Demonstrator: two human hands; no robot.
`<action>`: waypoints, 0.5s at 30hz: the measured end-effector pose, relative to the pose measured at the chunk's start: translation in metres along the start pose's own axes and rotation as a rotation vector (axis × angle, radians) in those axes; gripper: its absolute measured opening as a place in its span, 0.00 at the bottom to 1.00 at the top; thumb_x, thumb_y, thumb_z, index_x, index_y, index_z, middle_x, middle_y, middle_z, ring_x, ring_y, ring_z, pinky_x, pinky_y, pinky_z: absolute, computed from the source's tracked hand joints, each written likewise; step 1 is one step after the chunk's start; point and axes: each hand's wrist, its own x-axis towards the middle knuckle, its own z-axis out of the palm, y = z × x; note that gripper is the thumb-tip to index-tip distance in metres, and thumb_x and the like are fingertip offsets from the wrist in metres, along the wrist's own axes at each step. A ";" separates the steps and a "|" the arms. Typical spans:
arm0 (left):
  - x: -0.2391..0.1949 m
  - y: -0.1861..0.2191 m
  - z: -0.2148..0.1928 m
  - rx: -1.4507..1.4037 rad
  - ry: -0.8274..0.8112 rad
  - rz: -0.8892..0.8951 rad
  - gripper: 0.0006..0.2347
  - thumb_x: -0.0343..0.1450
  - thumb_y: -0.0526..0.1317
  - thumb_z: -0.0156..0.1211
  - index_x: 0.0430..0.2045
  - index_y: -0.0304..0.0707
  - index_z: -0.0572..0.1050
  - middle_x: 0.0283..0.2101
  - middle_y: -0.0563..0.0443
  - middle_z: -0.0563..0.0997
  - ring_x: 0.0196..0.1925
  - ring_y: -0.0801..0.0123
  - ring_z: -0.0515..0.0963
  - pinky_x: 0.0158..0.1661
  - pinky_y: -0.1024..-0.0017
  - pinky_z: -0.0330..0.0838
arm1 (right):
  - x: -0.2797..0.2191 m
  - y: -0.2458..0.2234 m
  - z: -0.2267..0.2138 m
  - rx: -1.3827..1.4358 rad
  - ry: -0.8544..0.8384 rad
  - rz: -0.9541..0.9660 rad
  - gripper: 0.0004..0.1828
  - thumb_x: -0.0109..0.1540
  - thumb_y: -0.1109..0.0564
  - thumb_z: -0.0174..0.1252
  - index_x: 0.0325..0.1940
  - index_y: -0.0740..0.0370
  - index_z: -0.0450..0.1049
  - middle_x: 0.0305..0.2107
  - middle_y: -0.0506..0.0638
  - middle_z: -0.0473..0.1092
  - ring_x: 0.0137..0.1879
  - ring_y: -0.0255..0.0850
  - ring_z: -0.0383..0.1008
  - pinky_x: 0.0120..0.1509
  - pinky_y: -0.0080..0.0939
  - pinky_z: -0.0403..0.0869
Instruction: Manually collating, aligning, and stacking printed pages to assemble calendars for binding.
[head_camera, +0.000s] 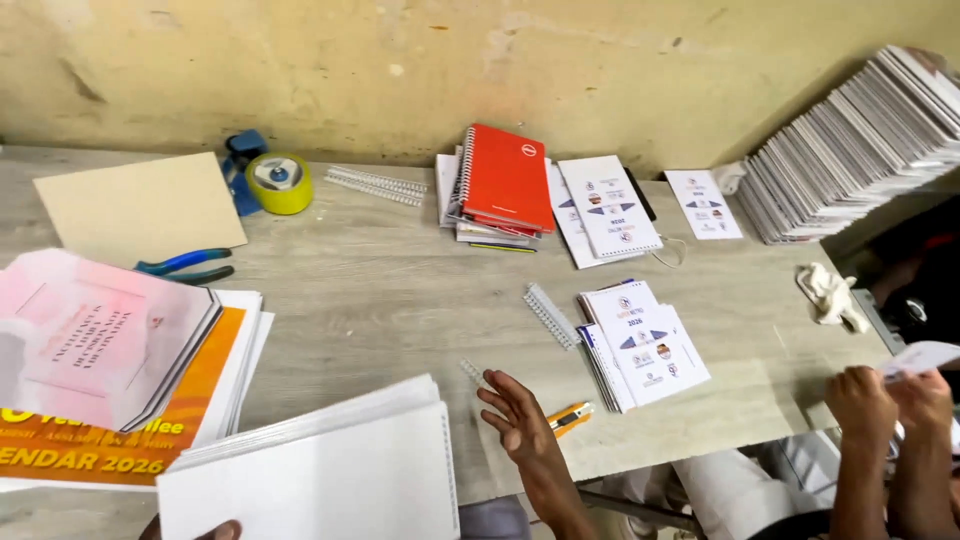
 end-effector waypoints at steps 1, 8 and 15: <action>-0.008 0.029 0.006 -0.003 0.011 0.005 0.34 0.54 0.28 0.73 0.60 0.32 0.78 0.57 0.38 0.90 0.60 0.53 0.87 0.60 0.58 0.74 | 0.005 -0.017 0.009 -0.199 -0.088 0.059 0.52 0.55 0.23 0.57 0.75 0.49 0.57 0.75 0.48 0.55 0.78 0.50 0.58 0.74 0.57 0.62; -0.076 0.201 0.108 0.026 -0.093 -0.062 0.29 0.52 0.26 0.73 0.53 0.26 0.86 0.46 0.34 0.93 0.47 0.50 0.89 0.49 0.60 0.77 | 0.024 -0.106 0.090 -1.014 -0.710 0.632 0.62 0.42 0.38 0.65 0.79 0.36 0.48 0.70 0.41 0.63 0.73 0.42 0.64 0.71 0.41 0.64; 0.000 0.242 0.107 0.335 -0.288 0.001 0.20 0.66 0.46 0.61 0.53 0.44 0.77 0.58 0.48 0.86 0.58 0.58 0.83 0.56 0.59 0.74 | 0.005 -0.012 0.064 -0.023 -0.265 0.572 0.52 0.39 0.58 0.76 0.68 0.63 0.68 0.59 0.51 0.75 0.64 0.40 0.73 0.65 0.40 0.74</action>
